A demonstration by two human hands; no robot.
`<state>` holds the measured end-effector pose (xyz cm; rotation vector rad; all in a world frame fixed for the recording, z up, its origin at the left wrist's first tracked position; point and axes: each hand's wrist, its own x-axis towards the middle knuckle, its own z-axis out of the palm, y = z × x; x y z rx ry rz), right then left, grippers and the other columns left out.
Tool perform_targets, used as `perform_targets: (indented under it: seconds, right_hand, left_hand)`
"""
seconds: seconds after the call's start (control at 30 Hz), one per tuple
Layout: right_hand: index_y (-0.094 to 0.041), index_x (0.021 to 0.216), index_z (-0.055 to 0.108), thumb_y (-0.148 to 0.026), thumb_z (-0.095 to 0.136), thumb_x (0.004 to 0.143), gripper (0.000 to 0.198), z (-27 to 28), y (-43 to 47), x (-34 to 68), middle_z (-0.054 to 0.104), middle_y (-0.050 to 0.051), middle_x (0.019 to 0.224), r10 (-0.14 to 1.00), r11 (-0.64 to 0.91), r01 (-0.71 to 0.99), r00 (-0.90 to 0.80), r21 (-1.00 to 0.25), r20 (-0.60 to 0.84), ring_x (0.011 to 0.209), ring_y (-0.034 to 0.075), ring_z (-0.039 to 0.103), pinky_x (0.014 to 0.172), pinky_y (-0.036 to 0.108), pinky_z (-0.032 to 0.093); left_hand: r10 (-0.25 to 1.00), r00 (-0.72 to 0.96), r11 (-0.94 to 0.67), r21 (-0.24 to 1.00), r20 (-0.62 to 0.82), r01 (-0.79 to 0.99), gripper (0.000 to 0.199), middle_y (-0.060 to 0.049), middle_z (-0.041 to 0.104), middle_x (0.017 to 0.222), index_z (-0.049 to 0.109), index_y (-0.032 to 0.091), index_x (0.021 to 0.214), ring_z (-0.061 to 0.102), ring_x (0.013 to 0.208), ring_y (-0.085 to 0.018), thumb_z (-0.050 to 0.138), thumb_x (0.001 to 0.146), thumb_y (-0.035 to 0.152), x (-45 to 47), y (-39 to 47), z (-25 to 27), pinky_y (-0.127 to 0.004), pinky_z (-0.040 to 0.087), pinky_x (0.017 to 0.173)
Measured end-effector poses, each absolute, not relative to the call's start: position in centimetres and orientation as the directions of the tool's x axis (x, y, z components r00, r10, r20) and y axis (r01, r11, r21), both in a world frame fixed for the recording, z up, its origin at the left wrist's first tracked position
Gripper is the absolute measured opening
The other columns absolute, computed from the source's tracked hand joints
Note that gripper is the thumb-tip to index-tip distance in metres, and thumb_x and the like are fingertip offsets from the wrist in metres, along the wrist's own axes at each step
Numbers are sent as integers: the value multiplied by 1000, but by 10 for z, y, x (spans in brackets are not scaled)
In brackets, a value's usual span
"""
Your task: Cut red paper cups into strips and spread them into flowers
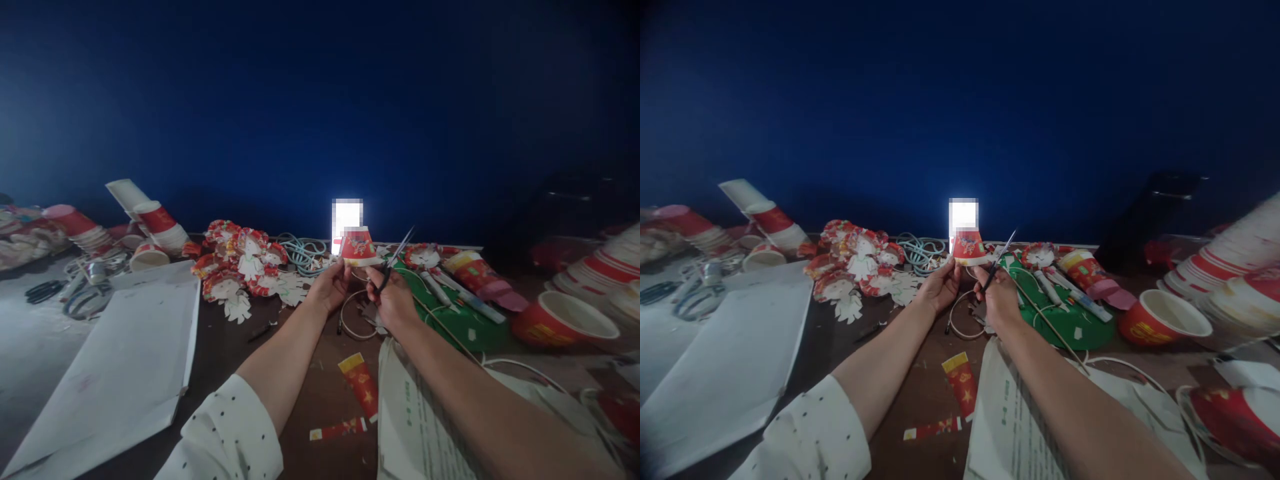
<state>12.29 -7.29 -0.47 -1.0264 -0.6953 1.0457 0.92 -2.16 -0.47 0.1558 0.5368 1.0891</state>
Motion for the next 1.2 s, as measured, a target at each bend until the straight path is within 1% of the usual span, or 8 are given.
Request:
perform_targets:
  seconds: [0.13, 0.3, 0.43, 0.53, 0.63, 0.87, 1.03, 1.2]
  right_hand:
    - [-19, 80, 62, -36, 80, 60, 32, -7, -74, 124, 59, -5, 56, 927, 50, -300, 369, -953, -68, 39, 5, 47, 31, 15, 31]
    - [-18, 68, 60, -41, 76, 67, 28, -5, -87, 114, 62, -2, 54, 989, -121, -45, 80, -992, -125, 32, 8, 49, 29, 17, 26]
    - [-18, 65, 61, -43, 77, 66, 29, -2, -96, 103, 65, -1, 57, 976, -204, 118, -55, -972, -212, 32, 9, 52, 30, 18, 24]
    - [-18, 63, 62, -45, 77, 65, 31, 1, -100, 98, 65, 0, 57, 967, -235, 181, -59, -955, -249, 34, 10, 52, 31, 19, 22]
    - [-17, 60, 61, -47, 76, 66, 34, 3, -100, 100, 62, -1, 53, 967, -238, 210, -36, -948, -251, 36, 9, 50, 33, 19, 23]
    - [-18, 55, 59, -52, 74, 64, 38, 0, -94, 107, 52, -3, 44, 988, -151, 308, 41, -939, -146, 42, 9, 43, 42, 22, 29]
    - [-18, 55, 57, -57, 71, 63, 42, 0, -91, 111, 49, -3, 48, 992, -116, 335, 92, -935, -90, 47, 10, 43, 47, 23, 33]
    - [-16, 60, 61, -57, 68, 65, 42, -4, -87, 116, 51, -2, 51, 989, -126, 381, 126, -916, -84, 50, 11, 43, 49, 24, 33]
  left_hand:
    - [898, 281, 401, 369, -338, -839, 11, -3, 67, 71, 62, 9, 80, 66, 63, -6, 54, 86, 5, 7, -18, -4, -10, 54, 57]
    - [944, 167, 280, 426, -284, -860, 8, -2, 68, 79, 61, 12, 78, 67, 73, -7, 60, 83, 7, 2, -11, -5, -12, 55, 65]
    - [961, 119, 229, 470, -251, -852, 5, 0, 65, 75, 61, 15, 78, 64, 69, -6, 65, 82, 15, -6, -8, -5, -12, 51, 59]
    - [961, 168, 250, 432, -218, -867, 8, 1, 60, 68, 61, 14, 79, 56, 57, -4, 65, 82, 19, -11, -9, -4, -12, 43, 48]
    - [952, 219, 289, 390, -214, -874, 13, 2, 56, 64, 60, 13, 75, 50, 51, -3, 65, 83, 21, -12, -12, -1, -12, 38, 44]
    - [924, 290, 377, 464, -251, -802, 22, 4, 53, 60, 57, 12, 74, 46, 47, -3, 72, 76, 28, -2, -19, 0, -15, 38, 46]
    - [924, 311, 379, 437, -221, -816, 20, 2, 55, 61, 57, 12, 75, 47, 47, -3, 75, 72, 20, 7, -25, 2, -13, 35, 42]
    - [914, 351, 406, 477, -205, -779, 22, 3, 54, 57, 56, 13, 73, 47, 45, -5, 76, 70, 23, 12, -29, -2, -16, 38, 44]
